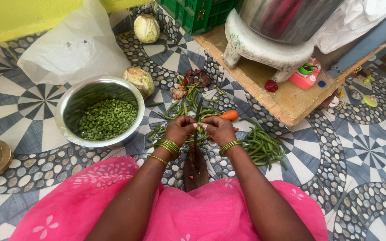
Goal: The person sits on the floor and uses a traditional blade tool to chop green beans into small pieces. The chopped pieces are collected in a metal bowl placed nearby.
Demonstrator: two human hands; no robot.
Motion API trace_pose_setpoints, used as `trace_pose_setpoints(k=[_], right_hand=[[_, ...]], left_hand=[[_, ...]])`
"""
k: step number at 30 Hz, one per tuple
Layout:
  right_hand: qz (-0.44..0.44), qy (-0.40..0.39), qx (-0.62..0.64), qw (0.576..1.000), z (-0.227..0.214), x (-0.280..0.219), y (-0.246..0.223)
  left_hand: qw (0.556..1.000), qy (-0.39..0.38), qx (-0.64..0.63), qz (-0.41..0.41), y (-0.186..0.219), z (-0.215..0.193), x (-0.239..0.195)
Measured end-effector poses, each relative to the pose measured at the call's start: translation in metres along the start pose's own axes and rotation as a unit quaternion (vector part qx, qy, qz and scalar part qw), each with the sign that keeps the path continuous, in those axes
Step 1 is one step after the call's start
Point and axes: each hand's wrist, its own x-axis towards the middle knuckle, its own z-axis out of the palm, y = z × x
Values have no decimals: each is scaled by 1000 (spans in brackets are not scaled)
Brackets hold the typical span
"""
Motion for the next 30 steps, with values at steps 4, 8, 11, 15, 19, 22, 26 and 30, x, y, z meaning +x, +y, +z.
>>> trace_pose_setpoints(k=[4,8,11,15,19,22,26,30], right_hand=[[2,3,-105,995,11,0,22],[104,-1,-32,994,-1,-8,14],[99,-65,106,987,-18,-15,-8],[52,-99,102,988,-16,-22,-30],[2,-66,52,996,-4,-23,-28],[0,-28,19,999,0,-16,-25],[8,-23,2,1000,-2,-11,-19],[28,-57,-9,998,-3,-10,-18]], left_hand=[[994,41,68,-81,-22,-4,-2],[979,-5,-124,-161,-34,-13,-3],[938,-61,-284,-187,-26,-24,-4],[897,-160,-375,-172,-4,-30,-12],[907,-144,-358,-169,7,-22,-18],[924,-121,-323,-167,13,-16,-17],[932,-121,-306,-153,14,-14,-17],[956,-123,-236,-126,15,-11,-16]])
